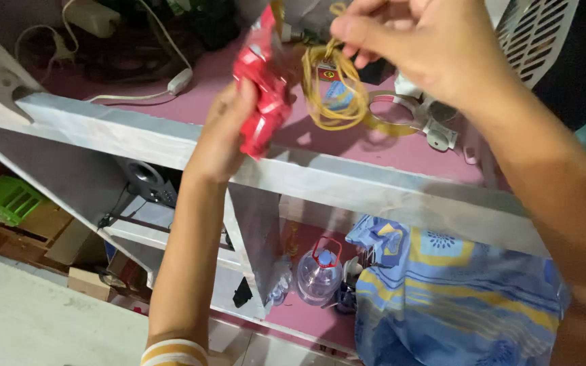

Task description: The recorder is tidying a room by organizing shelves, moving a stool, putting away a mirror and bottle, and flattening a cardboard box.

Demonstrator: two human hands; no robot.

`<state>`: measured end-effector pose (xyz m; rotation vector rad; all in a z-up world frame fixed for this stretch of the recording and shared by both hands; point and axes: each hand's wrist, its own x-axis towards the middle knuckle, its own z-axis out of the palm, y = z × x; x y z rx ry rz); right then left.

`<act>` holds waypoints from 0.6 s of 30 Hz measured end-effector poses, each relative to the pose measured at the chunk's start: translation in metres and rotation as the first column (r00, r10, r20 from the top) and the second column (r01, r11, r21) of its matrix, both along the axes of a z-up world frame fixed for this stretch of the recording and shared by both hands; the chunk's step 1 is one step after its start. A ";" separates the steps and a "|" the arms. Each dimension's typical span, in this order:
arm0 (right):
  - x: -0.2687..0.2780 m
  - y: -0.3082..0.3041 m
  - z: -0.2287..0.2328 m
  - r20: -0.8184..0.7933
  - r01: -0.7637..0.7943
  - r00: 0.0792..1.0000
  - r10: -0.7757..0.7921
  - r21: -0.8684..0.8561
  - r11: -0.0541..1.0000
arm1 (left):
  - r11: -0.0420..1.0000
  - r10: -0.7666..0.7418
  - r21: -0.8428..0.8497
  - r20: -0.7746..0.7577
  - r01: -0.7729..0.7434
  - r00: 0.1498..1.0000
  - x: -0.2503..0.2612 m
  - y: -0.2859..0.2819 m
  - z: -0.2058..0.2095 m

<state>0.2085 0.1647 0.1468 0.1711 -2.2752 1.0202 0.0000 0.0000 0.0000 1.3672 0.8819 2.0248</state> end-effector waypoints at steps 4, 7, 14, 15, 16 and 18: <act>-0.006 -0.015 -0.003 0.033 -0.057 0.998 0.057 0.000 0.998 | 1.000 -0.017 -0.018 -0.113 0.015 0.993 -0.011 -0.004 -0.017; -0.019 -0.015 -0.007 0.014 -0.002 1.000 0.000 0.138 0.990 | 0.997 -0.064 -0.043 -0.149 0.058 0.987 -0.007 -0.008 -0.002; -0.034 -0.014 -0.012 0.027 0.095 0.994 -0.102 0.190 0.977 | 0.984 -0.152 -0.085 0.068 0.158 0.986 0.001 -0.016 0.021; -0.034 -0.013 -0.013 0.056 0.069 0.996 -0.075 0.097 0.993 | 0.973 -0.174 -0.123 0.146 0.193 0.974 0.000 -0.016 0.022; -0.035 -0.011 -0.016 0.056 0.067 0.996 -0.072 0.097 0.993 | 0.974 -0.172 -0.124 0.146 0.190 0.974 -0.004 -0.014 0.017; -0.037 -0.007 -0.021 0.002 -0.005 1.000 0.005 0.087 0.996 | 0.973 -0.199 -0.082 0.174 0.215 0.965 -0.012 -0.008 0.008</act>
